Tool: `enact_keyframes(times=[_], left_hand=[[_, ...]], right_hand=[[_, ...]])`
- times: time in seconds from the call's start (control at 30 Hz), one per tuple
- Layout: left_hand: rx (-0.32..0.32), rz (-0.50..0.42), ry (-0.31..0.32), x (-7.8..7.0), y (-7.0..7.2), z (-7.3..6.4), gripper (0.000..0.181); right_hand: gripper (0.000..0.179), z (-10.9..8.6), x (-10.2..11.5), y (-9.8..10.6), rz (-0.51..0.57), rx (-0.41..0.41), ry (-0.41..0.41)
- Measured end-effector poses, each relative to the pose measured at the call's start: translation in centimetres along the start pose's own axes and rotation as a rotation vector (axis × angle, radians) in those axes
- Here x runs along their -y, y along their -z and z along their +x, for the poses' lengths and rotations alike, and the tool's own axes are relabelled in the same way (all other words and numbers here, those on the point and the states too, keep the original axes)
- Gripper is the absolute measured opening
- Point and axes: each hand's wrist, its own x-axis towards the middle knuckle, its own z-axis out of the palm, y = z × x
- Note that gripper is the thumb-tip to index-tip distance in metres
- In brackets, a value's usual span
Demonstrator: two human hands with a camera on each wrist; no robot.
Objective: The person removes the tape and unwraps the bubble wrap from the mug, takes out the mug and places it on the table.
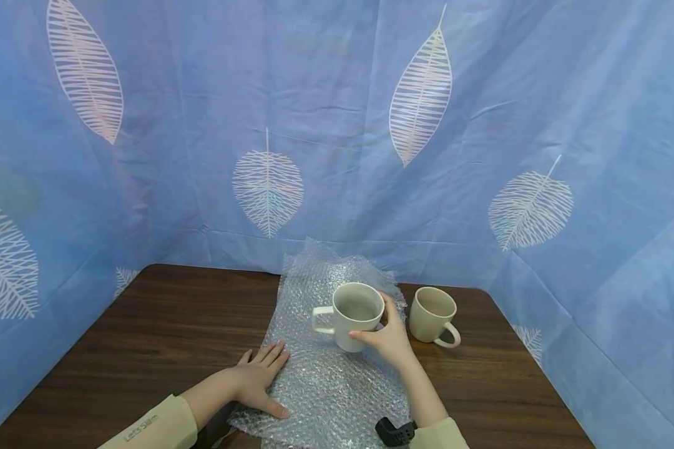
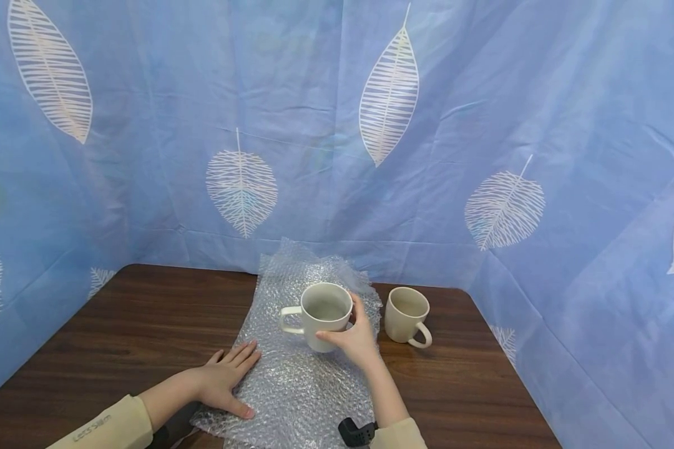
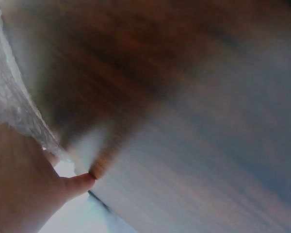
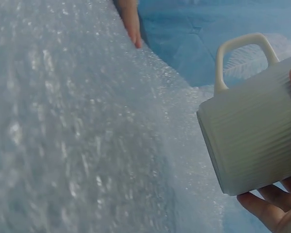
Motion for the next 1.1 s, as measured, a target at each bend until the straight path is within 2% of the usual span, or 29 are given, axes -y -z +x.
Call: enact_keyframes(times=[0.5, 0.87, 1.1], left_hand=[[-0.008, -0.019, -0.018, 0.2, -0.2, 0.2, 0.114], [-0.01, -0.022, -0.021, 0.3, -0.2, 0.1, 0.114], [-0.012, -0.022, -0.023, 0.4, -0.2, 0.0, 0.114]], right_hand=[[0.098, -0.9, 0.7, 1.5, 0.001, -0.046, 0.02], [0.099, -1.5, 2.3, 2.7, 0.004, -0.04, -0.022], [0.098, -1.7, 2.3, 3.4, -0.01, -0.061, 0.019]])
